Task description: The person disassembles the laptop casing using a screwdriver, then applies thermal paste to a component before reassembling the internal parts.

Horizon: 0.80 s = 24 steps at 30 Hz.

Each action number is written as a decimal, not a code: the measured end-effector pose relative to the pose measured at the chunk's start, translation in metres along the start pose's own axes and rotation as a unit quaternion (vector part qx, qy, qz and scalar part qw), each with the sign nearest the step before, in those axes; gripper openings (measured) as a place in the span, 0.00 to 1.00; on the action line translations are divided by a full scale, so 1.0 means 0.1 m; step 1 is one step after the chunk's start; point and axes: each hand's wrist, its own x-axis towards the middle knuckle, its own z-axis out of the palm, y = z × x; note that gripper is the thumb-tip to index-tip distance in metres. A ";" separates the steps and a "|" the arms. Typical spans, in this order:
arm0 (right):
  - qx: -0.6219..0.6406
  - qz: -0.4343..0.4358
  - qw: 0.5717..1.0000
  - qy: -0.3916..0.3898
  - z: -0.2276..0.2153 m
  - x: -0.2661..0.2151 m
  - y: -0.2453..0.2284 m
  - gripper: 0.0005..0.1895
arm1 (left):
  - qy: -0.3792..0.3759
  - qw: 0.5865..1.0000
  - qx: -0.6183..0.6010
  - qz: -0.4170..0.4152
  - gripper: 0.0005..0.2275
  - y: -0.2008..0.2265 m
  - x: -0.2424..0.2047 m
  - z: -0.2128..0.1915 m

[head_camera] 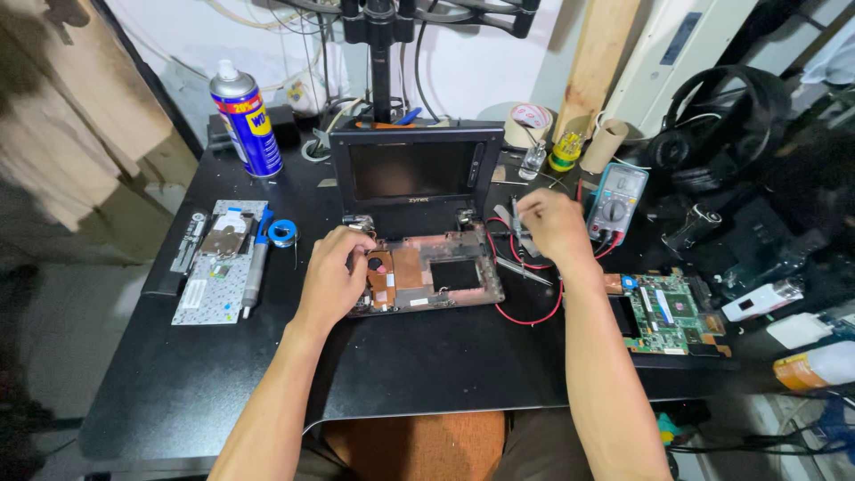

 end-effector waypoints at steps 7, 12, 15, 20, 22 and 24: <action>-0.110 -0.007 0.976 -0.187 0.07 -0.27 -0.01 0.08 | -0.038 0.999 -0.016 0.004 0.04 0.03 0.02 0.04; -0.228 0.038 0.962 -0.146 0.22 -0.37 -0.12 0.12 | -0.020 0.999 0.038 0.021 0.05 0.01 -0.03 0.08; -0.283 0.068 0.940 -0.181 0.27 -0.35 -0.10 0.14 | -0.026 0.997 0.067 0.000 0.04 -0.06 -0.07 0.12; -0.358 0.061 0.917 -0.166 0.33 -0.31 -0.01 0.15 | -0.026 0.998 0.046 -0.026 0.05 -0.13 -0.09 0.16; -0.346 0.074 0.921 -0.164 0.30 -0.30 -0.04 0.17 | -0.025 0.998 0.041 -0.030 0.05 -0.13 -0.09 0.17; -0.334 0.083 0.925 -0.162 0.21 -0.29 -0.12 0.18 | -0.025 0.999 0.031 -0.019 0.06 -0.12 -0.08 0.16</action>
